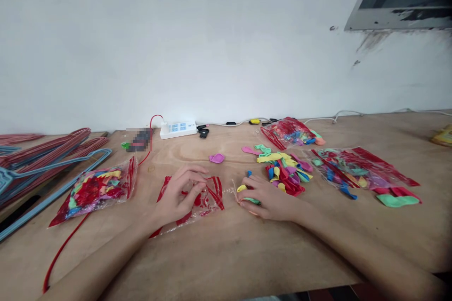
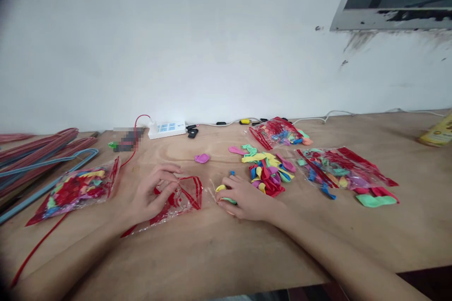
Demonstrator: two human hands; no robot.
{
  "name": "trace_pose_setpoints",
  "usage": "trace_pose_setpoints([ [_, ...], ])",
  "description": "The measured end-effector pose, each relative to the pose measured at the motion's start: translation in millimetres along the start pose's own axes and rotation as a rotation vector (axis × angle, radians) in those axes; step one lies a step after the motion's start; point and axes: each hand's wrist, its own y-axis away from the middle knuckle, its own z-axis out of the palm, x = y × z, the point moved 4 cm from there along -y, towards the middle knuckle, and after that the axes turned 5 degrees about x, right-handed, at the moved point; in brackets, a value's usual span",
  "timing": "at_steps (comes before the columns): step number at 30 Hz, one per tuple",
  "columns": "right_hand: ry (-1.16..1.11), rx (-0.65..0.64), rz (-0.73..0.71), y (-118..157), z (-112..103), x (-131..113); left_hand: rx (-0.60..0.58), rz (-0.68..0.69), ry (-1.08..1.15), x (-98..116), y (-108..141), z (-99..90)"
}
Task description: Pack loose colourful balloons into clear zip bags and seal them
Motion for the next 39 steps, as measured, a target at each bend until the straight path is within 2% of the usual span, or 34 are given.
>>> trace_pose_setpoints([
  [2,-0.007,0.000,0.000,0,0,0,0.037,0.009,-0.024,3,-2,-4.9],
  [4,-0.012,0.002,-0.001,1,-1,0,0.009,0.020,-0.035,4,-3,-4.7],
  [13,0.023,0.025,-0.015,2,-5,1,-0.279,0.071,-0.057,-2,6,16.3],
  [19,0.051,0.004,-0.004,2,-7,3,-0.618,-0.049,-0.149,-20,5,11.0],
  [24,0.038,0.014,0.022,3,-9,4,-0.789,-0.240,-0.265,-46,21,-1.5],
  [30,0.149,-0.027,-0.061,1,-1,-8,-0.836,-0.272,-0.330,-51,40,3.0],
  [35,0.188,-0.042,-0.059,0,3,-11,-0.747,-0.226,-0.310,-43,33,1.3],
  [39,0.212,-0.029,-0.069,0,3,-12,-0.743,-0.232,-0.337,-38,28,0.0],
])
